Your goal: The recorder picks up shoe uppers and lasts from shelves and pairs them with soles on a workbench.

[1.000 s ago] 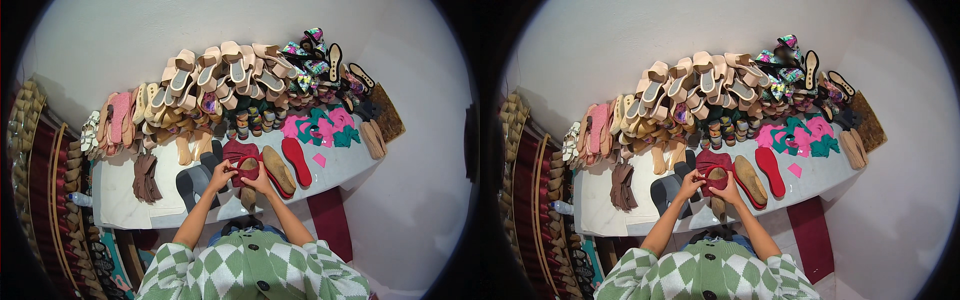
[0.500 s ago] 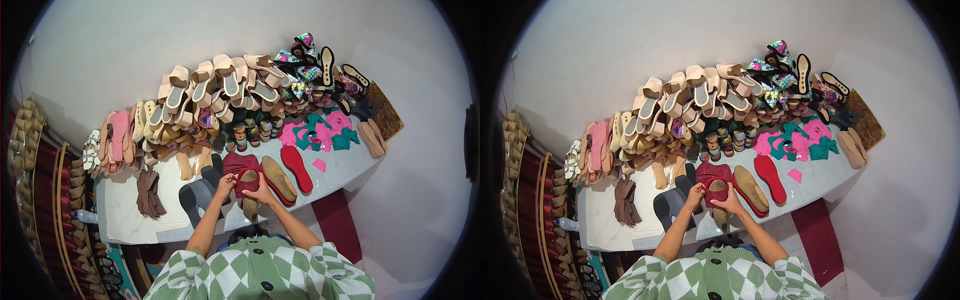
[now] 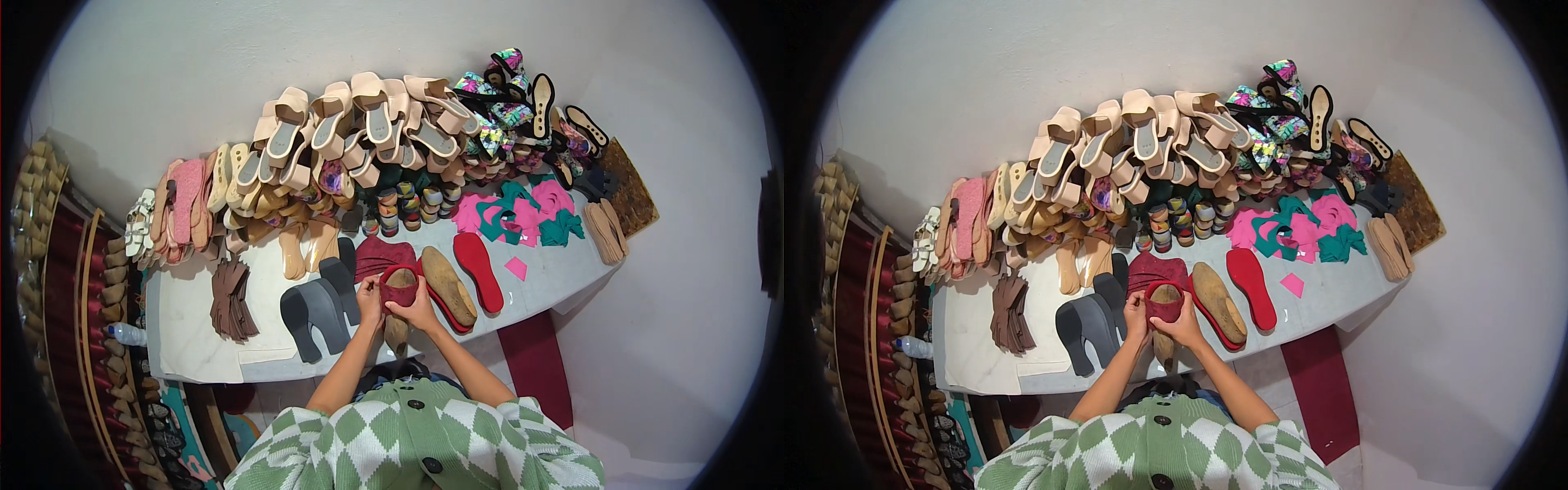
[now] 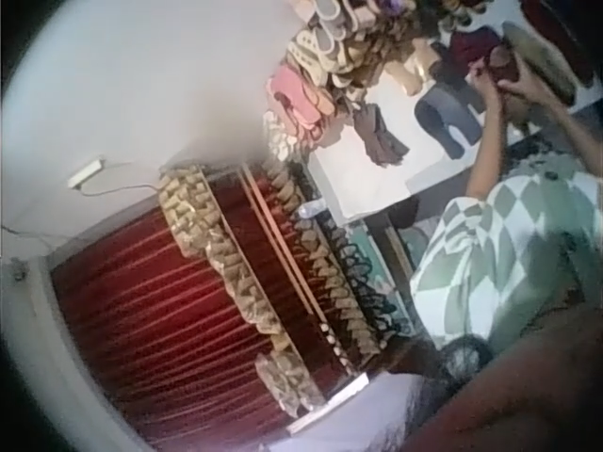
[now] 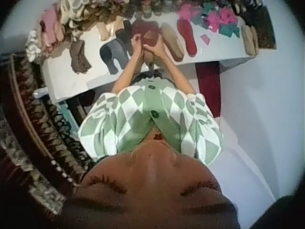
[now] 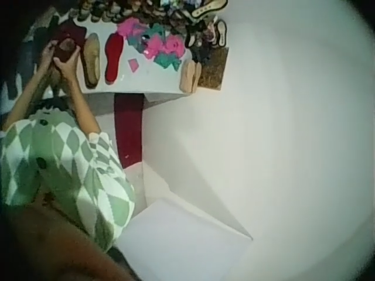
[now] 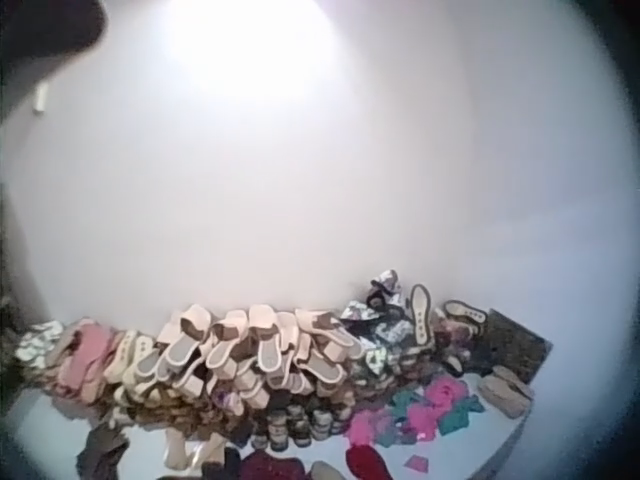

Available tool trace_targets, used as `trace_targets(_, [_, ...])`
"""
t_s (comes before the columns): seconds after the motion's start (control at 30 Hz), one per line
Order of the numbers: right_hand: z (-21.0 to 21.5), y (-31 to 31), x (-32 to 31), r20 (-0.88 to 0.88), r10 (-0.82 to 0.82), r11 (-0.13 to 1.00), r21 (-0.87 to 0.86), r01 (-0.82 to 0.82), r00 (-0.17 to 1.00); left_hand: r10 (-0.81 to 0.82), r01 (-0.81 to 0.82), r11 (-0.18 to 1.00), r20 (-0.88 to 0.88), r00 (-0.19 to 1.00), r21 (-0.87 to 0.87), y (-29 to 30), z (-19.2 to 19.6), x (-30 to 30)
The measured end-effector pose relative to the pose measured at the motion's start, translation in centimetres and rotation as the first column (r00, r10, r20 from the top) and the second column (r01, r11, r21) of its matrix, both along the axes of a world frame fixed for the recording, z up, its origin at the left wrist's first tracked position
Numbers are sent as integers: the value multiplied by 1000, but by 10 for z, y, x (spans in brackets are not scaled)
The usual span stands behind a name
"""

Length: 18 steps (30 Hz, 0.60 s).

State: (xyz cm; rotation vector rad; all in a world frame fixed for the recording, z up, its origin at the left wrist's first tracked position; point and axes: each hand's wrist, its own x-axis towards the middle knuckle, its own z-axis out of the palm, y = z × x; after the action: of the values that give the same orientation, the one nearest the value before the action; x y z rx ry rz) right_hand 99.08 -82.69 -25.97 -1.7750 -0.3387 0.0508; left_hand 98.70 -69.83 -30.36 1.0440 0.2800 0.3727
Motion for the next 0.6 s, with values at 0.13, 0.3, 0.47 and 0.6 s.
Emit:
trace_targets(0.13, [-4,3,1,-14,-88,993,-80,87,996,-36,70,963,-132,991,262,9,25,0])
trace_targets(0.3, [2,12,2,27,-97,983,-154,100,995,-25,132,843,-209,978,521,21,64,-13])
trace_targets(0.47, [-17,6,23,-62,87,996,20,-86,994,-172,220,838,-142,975,499,28,56,-9])
trace_targets(0.6, [-14,7,31,-322,141,949,313,-35,936,-276,309,929,-172,945,204,35,51,0])
